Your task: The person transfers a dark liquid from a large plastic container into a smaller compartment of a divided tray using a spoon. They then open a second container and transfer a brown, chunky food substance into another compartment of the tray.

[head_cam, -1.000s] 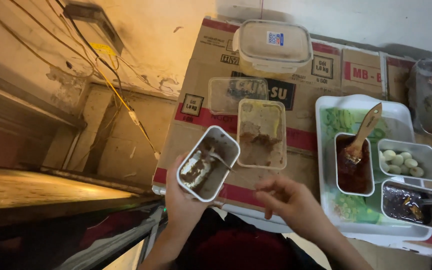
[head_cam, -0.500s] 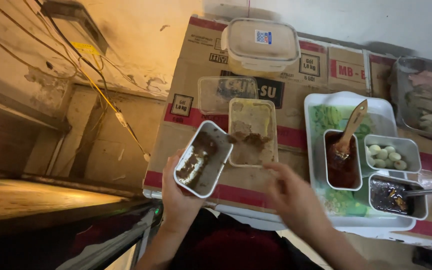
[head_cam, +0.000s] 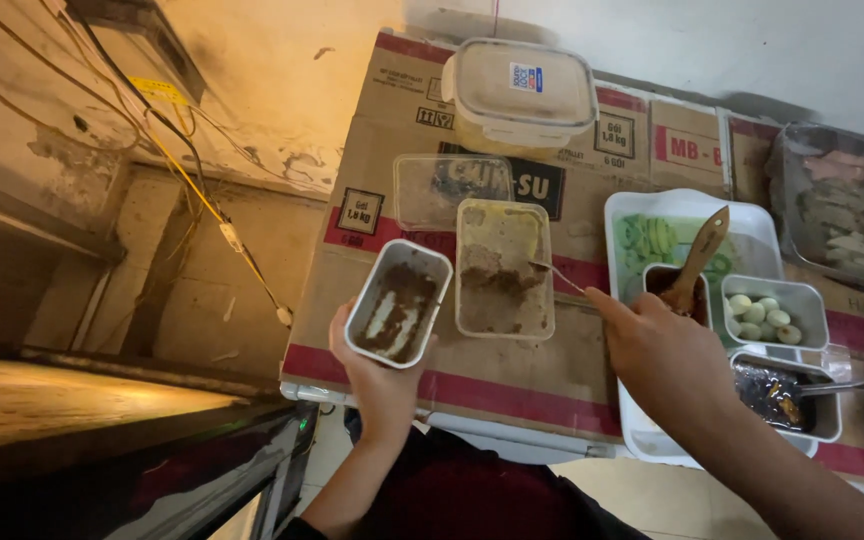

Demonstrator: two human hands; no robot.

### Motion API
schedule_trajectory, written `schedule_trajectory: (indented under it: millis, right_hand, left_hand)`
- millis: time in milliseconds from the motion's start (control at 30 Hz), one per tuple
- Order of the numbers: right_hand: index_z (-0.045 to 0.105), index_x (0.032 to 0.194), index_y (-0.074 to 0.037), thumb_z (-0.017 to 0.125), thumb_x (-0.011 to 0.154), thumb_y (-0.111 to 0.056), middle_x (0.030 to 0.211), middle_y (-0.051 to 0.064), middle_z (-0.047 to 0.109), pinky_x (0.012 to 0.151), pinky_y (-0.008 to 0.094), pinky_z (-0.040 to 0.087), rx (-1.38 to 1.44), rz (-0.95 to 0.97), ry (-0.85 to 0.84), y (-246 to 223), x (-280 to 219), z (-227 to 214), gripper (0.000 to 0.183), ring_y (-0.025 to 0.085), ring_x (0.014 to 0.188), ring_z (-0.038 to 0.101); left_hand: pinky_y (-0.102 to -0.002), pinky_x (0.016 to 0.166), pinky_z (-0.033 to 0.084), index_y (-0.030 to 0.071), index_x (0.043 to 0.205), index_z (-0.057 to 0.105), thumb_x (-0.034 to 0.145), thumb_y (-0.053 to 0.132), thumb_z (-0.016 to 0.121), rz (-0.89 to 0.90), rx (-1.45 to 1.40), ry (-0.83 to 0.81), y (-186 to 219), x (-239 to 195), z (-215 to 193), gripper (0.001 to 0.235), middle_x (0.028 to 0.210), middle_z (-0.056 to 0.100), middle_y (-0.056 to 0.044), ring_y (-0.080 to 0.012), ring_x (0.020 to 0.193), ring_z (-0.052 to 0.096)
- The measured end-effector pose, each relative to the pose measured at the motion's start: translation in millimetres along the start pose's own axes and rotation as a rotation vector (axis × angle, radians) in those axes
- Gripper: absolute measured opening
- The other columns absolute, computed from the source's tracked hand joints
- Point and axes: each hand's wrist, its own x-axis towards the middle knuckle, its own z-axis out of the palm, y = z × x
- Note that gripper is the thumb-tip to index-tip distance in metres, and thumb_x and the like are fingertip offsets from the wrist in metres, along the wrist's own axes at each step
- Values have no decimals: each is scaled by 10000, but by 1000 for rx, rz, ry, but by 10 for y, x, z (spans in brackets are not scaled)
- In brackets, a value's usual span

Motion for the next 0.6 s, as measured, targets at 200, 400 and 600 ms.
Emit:
schedule_trajectory:
  millis: [200, 400, 600]
  right_hand:
    - [406, 1609, -305, 480, 1038, -183, 1029, 74, 716, 579, 473, 670, -240, -63, -24, -134, 87, -78, 589, 346, 786, 802]
    - [342, 1639, -293, 408, 991, -31, 966, 92, 743, 632, 467, 647, -267, -79, -215, -198, 294, -231, 702, 334, 800, 806]
    - [452, 1539, -298, 404, 1014, -74, 1066, 70, 775, 725, 515, 646, -256, -68, -334, -363, 477, -438, 573, 337, 939, 793]
  left_hand:
    - [-557, 1163, 259, -102, 1601, 129, 683, 281, 983, 100, 595, -56, -289, -219, -102, 1310, 1546, 290, -235, -449, 1349, 368]
    - [-413, 1082, 482, 42, 1499, 354, 807, 466, 919, -441, 646, -368, -325, -728, -127, 989, 1401, 435, -143, -284, 1265, 542]
    - [-299, 960, 558, 110, 1635, 368, 1043, 416, 497, -973, 108, -824, 687, -263, 497, 678, 1387, 733, -35, -155, 1123, 711]
